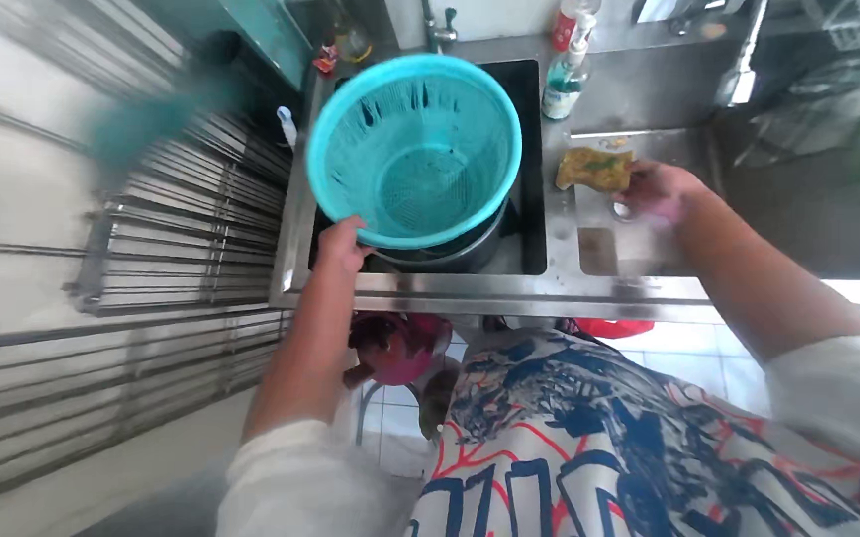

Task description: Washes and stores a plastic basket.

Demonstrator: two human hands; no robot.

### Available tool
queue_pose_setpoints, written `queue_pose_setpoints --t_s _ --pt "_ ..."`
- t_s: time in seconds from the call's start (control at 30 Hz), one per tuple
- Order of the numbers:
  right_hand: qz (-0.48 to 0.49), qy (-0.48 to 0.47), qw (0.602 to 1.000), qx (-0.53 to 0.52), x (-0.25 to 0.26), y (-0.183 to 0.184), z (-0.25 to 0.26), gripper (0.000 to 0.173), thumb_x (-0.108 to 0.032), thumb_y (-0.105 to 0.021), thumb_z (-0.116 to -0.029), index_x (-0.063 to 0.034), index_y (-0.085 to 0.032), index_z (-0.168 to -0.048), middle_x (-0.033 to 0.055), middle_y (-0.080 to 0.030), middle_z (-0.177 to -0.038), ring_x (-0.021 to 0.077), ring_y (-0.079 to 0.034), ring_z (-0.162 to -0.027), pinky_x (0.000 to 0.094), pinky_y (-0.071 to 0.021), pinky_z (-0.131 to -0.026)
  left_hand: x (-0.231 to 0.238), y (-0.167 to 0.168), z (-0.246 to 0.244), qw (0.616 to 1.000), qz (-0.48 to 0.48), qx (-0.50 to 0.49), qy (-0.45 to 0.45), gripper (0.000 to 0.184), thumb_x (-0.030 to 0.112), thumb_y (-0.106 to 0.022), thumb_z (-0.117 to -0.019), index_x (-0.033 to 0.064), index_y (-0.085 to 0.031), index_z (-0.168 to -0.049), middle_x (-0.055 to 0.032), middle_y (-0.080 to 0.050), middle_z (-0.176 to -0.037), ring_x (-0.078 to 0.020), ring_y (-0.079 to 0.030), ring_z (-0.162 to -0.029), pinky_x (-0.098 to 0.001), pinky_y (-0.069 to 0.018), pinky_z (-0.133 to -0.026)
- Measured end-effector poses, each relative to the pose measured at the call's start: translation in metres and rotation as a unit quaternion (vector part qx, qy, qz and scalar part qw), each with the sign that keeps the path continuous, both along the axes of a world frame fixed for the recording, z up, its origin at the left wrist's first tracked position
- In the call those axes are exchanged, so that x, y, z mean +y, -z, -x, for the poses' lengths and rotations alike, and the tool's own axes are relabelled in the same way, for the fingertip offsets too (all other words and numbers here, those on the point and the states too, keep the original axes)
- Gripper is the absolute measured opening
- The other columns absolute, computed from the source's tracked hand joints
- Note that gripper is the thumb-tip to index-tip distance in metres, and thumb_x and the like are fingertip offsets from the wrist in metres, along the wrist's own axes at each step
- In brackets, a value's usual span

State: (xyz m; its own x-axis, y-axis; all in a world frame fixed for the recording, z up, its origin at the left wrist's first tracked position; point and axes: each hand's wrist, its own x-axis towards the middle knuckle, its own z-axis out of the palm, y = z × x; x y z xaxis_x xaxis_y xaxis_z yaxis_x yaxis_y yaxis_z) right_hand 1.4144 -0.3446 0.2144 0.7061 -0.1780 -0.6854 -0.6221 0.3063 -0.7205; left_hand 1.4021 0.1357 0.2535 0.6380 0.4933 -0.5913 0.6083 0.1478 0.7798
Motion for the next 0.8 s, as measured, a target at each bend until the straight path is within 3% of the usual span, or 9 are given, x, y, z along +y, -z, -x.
queue_pose_setpoints --t_s 0.27,0.4,0.5,0.63,0.8 --pt "-0.062 -0.01 0.996 -0.056 -0.07 -0.015 0.055 0.033 -0.023 -0.03 -0.1107 -0.0144 -0.045 -0.139 0.006 -0.061 -0.126 0.0192 -0.064 -0.111 0.039 -0.057 -0.094 -0.016 -0.065 0.063 0.998 -0.011 -0.046 -0.032 0.043 0.007 -0.053 -0.0972 0.0065 -0.048 -0.14 -0.015 -0.061 -0.12 -0.0223 -0.067 -0.096 -0.0374 -0.0592 -0.077" --pt "-0.074 -0.002 0.996 -0.05 -0.122 -0.014 0.088 0.03 -0.022 -0.033 -0.1087 -0.0138 -0.05 -0.132 0.0049 -0.065 -0.113 0.0188 -0.069 -0.098 0.0383 -0.0613 -0.084 -0.053 -0.079 0.103 0.994 -0.054 -0.078 -0.057 0.04 0.007 -0.056 -0.0969 0.0054 -0.05 -0.137 -0.014 -0.063 -0.114 -0.0208 -0.068 -0.088 -0.0369 -0.06 -0.071" --pt "-0.105 0.006 0.993 -0.046 -0.168 -0.01 0.11 0.031 -0.023 -0.031 -0.1102 -0.0123 -0.049 -0.133 0.0062 -0.065 -0.117 0.0202 -0.069 -0.102 0.0398 -0.0611 -0.088 -0.088 -0.082 0.127 0.99 -0.075 -0.105 -0.058 0.035 0.008 -0.058 -0.0984 0.0043 -0.052 -0.133 -0.0129 -0.064 -0.111 -0.02 -0.068 -0.086 -0.0368 -0.0596 -0.071" --pt "-0.128 0.042 0.99 -0.049 -0.225 -0.006 0.136 0.028 -0.022 -0.03 -0.1105 -0.0129 -0.051 -0.126 0.005 -0.067 -0.108 0.0175 -0.071 -0.095 0.0362 -0.0624 -0.083 -0.154 -0.088 0.151 0.984 -0.091 -0.138 -0.066 0.029 0.009 -0.057 -0.101 0.0042 -0.053 -0.129 -0.0106 -0.066 -0.101 -0.0178 -0.069 -0.078 -0.0335 -0.0601 -0.065" --pt "-0.167 0.063 0.982 -0.068 -0.276 -0.003 0.155 0.031 -0.022 -0.027 -0.1077 -0.0158 -0.056 -0.113 0.002 -0.071 -0.099 0.0143 -0.072 -0.087 0.0319 -0.0631 -0.077 -0.232 -0.098 0.175 0.983 -0.074 -0.157 -0.057 0.022 0.009 -0.055 -0.1034 0.0039 -0.053 -0.125 -0.0094 -0.068 -0.097 -0.0169 -0.071 -0.077 -0.0329 -0.0618 -0.067"
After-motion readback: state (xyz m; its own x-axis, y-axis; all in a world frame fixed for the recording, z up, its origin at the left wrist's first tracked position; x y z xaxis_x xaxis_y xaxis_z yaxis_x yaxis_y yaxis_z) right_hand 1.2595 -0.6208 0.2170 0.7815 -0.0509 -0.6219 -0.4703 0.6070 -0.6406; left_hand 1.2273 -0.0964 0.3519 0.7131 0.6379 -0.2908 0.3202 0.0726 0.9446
